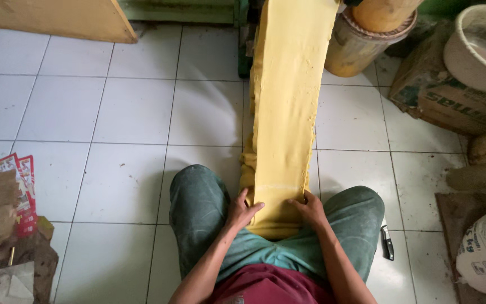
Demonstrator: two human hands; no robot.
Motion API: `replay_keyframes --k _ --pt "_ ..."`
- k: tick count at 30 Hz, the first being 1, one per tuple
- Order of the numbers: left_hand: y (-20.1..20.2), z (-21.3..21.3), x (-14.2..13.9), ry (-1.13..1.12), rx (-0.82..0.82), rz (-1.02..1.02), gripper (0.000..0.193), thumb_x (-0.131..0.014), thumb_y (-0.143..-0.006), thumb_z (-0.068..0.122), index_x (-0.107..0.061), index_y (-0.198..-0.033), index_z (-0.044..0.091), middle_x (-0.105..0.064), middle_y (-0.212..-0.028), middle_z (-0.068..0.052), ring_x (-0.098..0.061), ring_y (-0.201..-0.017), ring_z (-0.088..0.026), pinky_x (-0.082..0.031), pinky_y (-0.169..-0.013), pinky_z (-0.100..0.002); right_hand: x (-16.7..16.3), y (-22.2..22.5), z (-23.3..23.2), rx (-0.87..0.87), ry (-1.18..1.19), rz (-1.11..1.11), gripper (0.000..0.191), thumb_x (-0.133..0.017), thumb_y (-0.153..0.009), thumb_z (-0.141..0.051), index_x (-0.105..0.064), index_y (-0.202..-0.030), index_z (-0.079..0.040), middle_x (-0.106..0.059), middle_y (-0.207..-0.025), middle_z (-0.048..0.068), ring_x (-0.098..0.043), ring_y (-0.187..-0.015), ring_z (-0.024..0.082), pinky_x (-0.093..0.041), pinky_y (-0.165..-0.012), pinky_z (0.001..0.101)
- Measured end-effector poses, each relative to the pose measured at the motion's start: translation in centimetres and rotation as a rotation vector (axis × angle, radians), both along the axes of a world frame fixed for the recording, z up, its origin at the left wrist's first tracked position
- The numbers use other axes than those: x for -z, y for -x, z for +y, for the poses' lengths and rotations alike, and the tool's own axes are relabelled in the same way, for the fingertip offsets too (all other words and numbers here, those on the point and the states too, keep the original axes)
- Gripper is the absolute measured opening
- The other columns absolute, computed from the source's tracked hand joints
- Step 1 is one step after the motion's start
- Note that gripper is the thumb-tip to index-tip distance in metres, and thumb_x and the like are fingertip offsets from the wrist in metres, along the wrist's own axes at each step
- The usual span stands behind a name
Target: The person sits on the floor and folds and stacks long yellow dough sheets coming from a roller machine, gathering the folded sheets into a pile on their lap and the floor. They then reach to the machine and adjust or feed material into it before returning to folding the sheet stack.
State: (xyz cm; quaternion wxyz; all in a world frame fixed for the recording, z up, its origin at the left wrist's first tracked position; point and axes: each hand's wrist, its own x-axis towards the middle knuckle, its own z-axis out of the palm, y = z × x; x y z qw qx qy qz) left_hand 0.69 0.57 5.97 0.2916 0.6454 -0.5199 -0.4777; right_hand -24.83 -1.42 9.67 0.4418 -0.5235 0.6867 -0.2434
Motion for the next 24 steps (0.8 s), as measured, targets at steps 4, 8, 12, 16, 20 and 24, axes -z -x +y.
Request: replay_keyframes --k 4,8,12,16,20,24 --pt "0.2 0.2 -0.6 0.014 0.06 0.145 0.088 -0.087 -0.074 0.034 -0.05 -0.146 -0.001 -0.068 -0.136 -0.021 -0.065 -0.126 -0.029 -0.05 -0.105 -0.036 0.4 0.3 0.6 0.074 -0.03 0.021 0.048 -0.087 -0.074 -0.031 -0.067 -0.106 -0.003 -0.076 -0.084 0.012 -0.069 -0.073 0.017 -0.056 -0.068 0.0342" --pt "0.5 0.6 -0.4 -0.051 0.127 0.078 0.101 -0.089 -0.071 0.028 -0.035 -0.151 -0.001 -0.062 -0.139 -0.019 -0.06 -0.129 -0.027 -0.049 -0.106 -0.035 1.0 0.3 1.1 0.054 -0.02 0.144 0.047 -0.092 -0.077 -0.032 -0.069 -0.095 0.005 -0.069 -0.082 0.02 -0.059 -0.073 0.021 -0.052 -0.066 0.0379" --pt "0.2 0.5 -0.2 -0.007 0.098 0.288 0.093 -0.08 -0.076 0.023 -0.036 -0.156 0.007 -0.057 -0.148 -0.013 -0.059 -0.133 -0.024 -0.05 -0.105 -0.036 0.8 0.1 1.8 -0.014 0.044 0.079 0.042 -0.089 -0.079 -0.026 -0.064 -0.095 0.005 -0.068 -0.083 0.016 -0.063 -0.073 0.021 -0.053 -0.066 0.0343" --pt "-0.1 -0.1 -0.1 -0.127 0.082 0.37 0.089 -0.078 -0.08 0.035 -0.041 -0.155 0.008 -0.057 -0.151 -0.014 -0.054 -0.137 -0.027 -0.044 -0.112 -0.038 -1.0 -0.1 2.5 0.079 -0.073 -0.345 0.03 -0.082 -0.08 -0.017 -0.071 -0.102 -0.001 -0.075 -0.085 0.006 -0.068 -0.074 0.014 -0.055 -0.065 0.0304" --pt "0.2 -0.7 0.1 -0.298 -0.006 0.454 0.088 -0.07 -0.085 0.054 -0.04 -0.157 0.011 -0.044 -0.162 -0.011 -0.038 -0.149 -0.024 -0.033 -0.118 -0.038 -2.5 0.2 1.8 0.036 -0.054 -0.507 0.027 -0.078 -0.086 -0.017 -0.075 -0.107 0.0 -0.077 -0.089 0.003 -0.069 -0.077 0.01 -0.056 -0.067 0.0279" --pt "0.4 -0.3 0.2 -0.232 -0.041 0.46 0.092 -0.07 -0.089 0.056 -0.036 -0.161 0.009 -0.039 -0.166 -0.011 -0.035 -0.153 -0.024 -0.03 -0.12 -0.037 -2.2 0.7 -0.1 0.052 0.113 -0.331 0.028 -0.078 -0.095 -0.016 -0.073 -0.112 0.005 -0.071 -0.088 0.008 -0.061 -0.081 0.013 -0.051 -0.07 0.0302"
